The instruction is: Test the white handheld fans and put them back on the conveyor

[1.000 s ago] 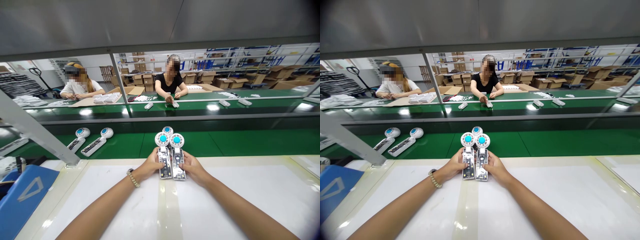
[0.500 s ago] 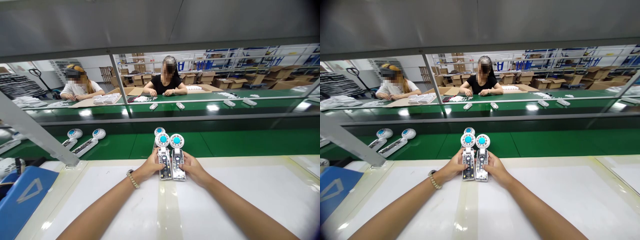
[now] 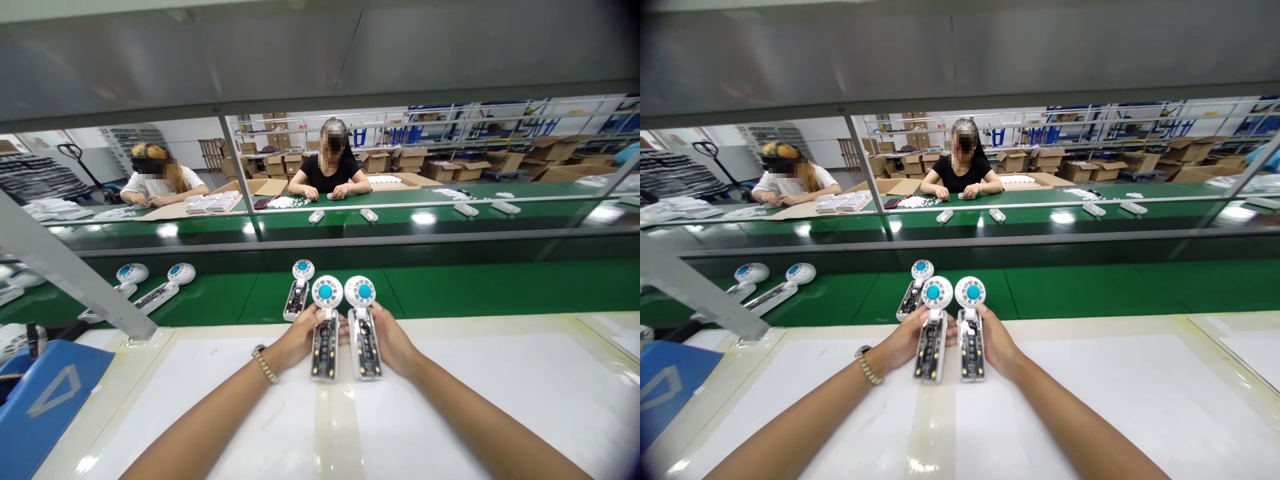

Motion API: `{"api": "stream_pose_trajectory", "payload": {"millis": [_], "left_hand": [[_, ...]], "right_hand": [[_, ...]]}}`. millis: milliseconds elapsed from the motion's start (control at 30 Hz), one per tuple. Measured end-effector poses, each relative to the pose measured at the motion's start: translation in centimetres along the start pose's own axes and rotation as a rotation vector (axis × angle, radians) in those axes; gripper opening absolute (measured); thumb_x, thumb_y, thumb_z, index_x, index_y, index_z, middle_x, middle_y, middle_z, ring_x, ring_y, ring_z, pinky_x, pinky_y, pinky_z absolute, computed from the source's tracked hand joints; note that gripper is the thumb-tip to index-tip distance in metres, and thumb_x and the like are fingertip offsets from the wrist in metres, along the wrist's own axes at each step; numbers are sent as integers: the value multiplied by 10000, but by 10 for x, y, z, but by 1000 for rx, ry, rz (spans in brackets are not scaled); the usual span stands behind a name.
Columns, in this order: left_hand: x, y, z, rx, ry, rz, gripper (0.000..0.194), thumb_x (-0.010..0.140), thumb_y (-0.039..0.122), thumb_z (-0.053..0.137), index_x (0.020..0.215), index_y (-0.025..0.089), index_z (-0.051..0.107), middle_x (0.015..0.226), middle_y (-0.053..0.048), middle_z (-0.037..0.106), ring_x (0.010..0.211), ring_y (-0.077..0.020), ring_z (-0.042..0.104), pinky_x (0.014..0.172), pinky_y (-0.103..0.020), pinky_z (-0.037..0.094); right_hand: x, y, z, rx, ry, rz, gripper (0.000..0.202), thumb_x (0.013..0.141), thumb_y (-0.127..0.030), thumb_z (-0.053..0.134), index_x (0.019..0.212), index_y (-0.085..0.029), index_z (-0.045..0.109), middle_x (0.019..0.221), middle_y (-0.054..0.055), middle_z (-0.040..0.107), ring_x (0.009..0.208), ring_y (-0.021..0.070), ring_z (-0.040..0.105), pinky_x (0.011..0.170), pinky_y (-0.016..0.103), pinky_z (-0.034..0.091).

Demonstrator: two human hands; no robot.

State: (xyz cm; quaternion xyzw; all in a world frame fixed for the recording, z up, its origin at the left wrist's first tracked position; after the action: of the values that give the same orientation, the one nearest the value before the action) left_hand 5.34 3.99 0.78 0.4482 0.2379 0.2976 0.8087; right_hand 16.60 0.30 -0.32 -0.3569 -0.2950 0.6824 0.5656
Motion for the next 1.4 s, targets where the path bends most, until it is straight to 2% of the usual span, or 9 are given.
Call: {"api": "stream_pose_trajectory", "payload": {"millis": [133, 233, 500, 733, 833, 967, 1100, 1300, 1400], "left_hand": [[0, -16, -6, 115, 105, -188, 577, 742, 676, 426, 852, 126, 561, 533, -58, 616, 445, -165, 573, 493, -279, 464], [18, -9, -9, 305, 176, -116, 562, 759, 666, 399, 812, 129, 557, 504, -57, 604, 418, -166, 558, 458, -272, 442], [81, 62, -36, 733, 413, 244, 417, 589, 266, 731, 926, 145, 517, 1050, -135, 597, 1026, -274, 538, 878, -334, 373], [14, 125, -98, 990, 719, 196, 392, 511, 116, 697, 815, 171, 456, 1194, -174, 443, 1256, -360, 268, 915, -356, 312], [-9, 130, -132, 1008, 785, 3, 408, 436, 133, 747, 685, 182, 427, 887, -141, 581, 1039, -397, 484, 713, -338, 400], [-20, 118, -152, 910, 725, -178, 378, 425, 202, 782, 575, 184, 436, 515, -27, 544, 593, -266, 582, 473, -266, 360], [-24, 103, -131, 679, 585, -142, 306, 576, 324, 722, 670, 160, 481, 521, -8, 550, 493, -180, 566, 453, -260, 418], [-20, 77, -56, 315, 287, 80, 426, 649, 242, 720, 997, 206, 477, 1059, -76, 598, 734, -170, 637, 681, -357, 538], [-12, 44, -31, 126, 141, 32, 409, 684, 163, 664, 1031, 191, 451, 1088, -114, 591, 771, -218, 653, 699, -424, 536]], "right_hand": [[2, 3, -4, 43, 24, 63, 622, 767, -711, 269, 636, -188, 580, 554, 43, 619, 510, 167, 593, 625, 320, 516], [17, 3, -13, -142, 117, 39, 627, 751, -730, 262, 620, -196, 564, 487, 30, 582, 466, 168, 578, 597, 334, 519], [83, -64, -53, -737, 429, -317, 343, 624, -502, 646, 742, -190, 567, 784, 79, 639, 876, 309, 584, 858, 464, 405], [51, -61, -75, -982, 392, -462, 427, 682, -459, 619, 1025, -214, 554, 1126, 104, 556, 1150, 318, 427, 1008, 494, 259], [34, -50, -66, -1021, 336, -500, 408, 735, -446, 570, 1081, -233, 535, 1161, 91, 534, 1146, 286, 434, 1012, 472, 278], [30, -44, -50, -1019, 289, -547, 354, 753, -394, 547, 1072, -240, 537, 1129, 81, 544, 1117, 273, 456, 997, 467, 303], [27, -45, -42, -957, 268, -579, 331, 744, -347, 552, 1053, -229, 537, 1088, 88, 564, 1063, 276, 492, 960, 488, 337], [28, -37, -39, -753, 208, -543, 284, 732, -303, 568, 1002, -224, 525, 973, 71, 600, 911, 230, 581, 816, 419, 462], [34, -31, -41, -627, 187, -485, 281, 730, -288, 568, 994, -219, 501, 967, 67, 602, 863, 212, 611, 761, 395, 491]]}}
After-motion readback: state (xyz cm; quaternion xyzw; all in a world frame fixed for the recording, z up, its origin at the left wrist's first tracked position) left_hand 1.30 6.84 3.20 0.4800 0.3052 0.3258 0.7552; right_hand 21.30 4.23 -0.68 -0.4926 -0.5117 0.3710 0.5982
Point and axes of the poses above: each hand's wrist, its own x-axis towards the middle knuckle, its own z-axis out of the palm, y = z × x, the point moved 8 cm from there along x, towards the middle knuckle
